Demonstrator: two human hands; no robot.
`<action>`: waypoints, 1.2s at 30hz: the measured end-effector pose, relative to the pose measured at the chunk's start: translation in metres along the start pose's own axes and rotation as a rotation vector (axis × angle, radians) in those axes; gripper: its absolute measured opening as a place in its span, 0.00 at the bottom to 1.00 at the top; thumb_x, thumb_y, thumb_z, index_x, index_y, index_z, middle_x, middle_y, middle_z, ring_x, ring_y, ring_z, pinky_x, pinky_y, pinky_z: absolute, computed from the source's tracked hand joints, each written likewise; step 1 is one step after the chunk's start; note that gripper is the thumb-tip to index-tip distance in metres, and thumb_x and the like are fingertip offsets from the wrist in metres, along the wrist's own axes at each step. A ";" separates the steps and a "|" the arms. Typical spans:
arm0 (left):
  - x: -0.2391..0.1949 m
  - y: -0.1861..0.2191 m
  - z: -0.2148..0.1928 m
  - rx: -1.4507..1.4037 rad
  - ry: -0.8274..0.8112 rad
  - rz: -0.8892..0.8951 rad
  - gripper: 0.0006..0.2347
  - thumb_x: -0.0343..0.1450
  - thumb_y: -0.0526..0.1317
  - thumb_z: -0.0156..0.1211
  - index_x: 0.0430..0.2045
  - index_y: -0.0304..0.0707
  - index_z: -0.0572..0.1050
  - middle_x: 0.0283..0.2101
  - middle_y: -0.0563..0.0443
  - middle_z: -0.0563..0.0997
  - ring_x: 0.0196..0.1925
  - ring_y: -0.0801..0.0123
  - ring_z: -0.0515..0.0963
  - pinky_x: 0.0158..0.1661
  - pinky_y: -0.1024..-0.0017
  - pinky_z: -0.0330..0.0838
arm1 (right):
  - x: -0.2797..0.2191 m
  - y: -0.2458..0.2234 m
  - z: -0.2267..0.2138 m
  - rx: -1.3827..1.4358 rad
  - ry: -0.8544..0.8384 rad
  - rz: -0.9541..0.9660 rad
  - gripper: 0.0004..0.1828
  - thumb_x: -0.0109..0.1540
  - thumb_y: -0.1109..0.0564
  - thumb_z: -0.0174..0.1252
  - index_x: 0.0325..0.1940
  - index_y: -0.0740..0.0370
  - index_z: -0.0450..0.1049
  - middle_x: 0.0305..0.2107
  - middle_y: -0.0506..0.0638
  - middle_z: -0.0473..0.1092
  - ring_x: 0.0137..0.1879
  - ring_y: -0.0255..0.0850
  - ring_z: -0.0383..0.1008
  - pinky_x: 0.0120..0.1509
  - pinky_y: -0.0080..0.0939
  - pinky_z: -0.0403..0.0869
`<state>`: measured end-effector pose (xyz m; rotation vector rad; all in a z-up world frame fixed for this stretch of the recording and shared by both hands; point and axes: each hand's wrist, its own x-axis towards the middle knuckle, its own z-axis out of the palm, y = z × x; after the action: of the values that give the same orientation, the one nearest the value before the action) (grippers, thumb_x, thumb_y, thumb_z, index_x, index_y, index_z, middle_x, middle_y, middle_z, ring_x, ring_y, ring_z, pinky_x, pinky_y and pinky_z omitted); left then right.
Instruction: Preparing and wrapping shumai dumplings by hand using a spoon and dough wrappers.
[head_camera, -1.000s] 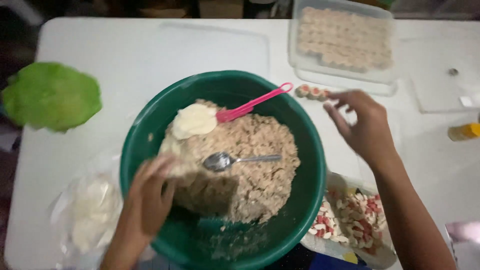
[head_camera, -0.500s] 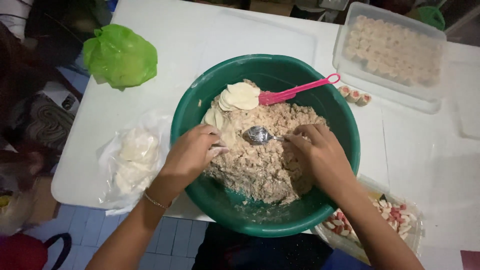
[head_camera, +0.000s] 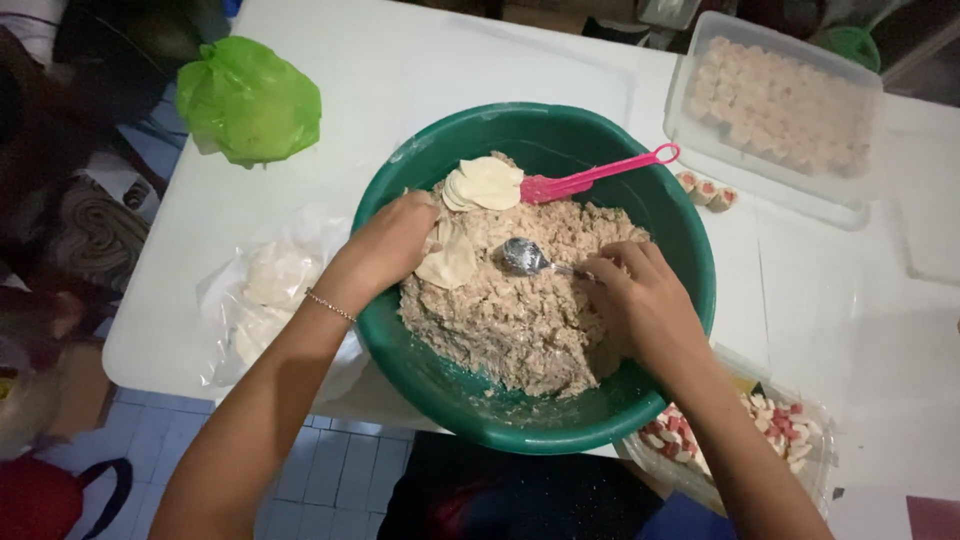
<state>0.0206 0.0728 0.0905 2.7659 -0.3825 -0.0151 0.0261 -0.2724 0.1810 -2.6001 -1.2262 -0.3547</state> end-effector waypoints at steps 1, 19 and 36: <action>0.006 -0.010 0.007 0.013 -0.012 -0.002 0.07 0.63 0.35 0.67 0.30 0.34 0.79 0.37 0.44 0.77 0.42 0.53 0.79 0.44 0.65 0.77 | -0.001 0.000 0.000 0.014 -0.001 0.018 0.08 0.60 0.58 0.65 0.43 0.56 0.78 0.36 0.50 0.70 0.46 0.47 0.74 0.48 0.42 0.74; -0.021 0.074 -0.081 -1.608 0.140 -0.606 0.21 0.74 0.55 0.37 0.55 0.46 0.68 0.54 0.42 0.77 0.46 0.60 0.81 0.42 0.61 0.82 | 0.005 -0.024 -0.026 -0.133 -0.074 0.088 0.11 0.66 0.60 0.59 0.28 0.57 0.70 0.32 0.50 0.66 0.43 0.39 0.67 0.49 0.38 0.67; -0.030 0.145 -0.085 -1.353 0.112 -0.341 0.12 0.64 0.29 0.69 0.40 0.23 0.79 0.40 0.30 0.85 0.36 0.56 0.87 0.35 0.70 0.85 | -0.014 -0.036 -0.001 0.887 0.207 0.659 0.07 0.57 0.60 0.67 0.33 0.66 0.77 0.13 0.47 0.63 0.20 0.36 0.64 0.27 0.35 0.66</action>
<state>-0.0415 -0.0217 0.2186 1.4426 0.1365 -0.1422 -0.0108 -0.2609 0.1819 -1.9396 -0.2749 0.0581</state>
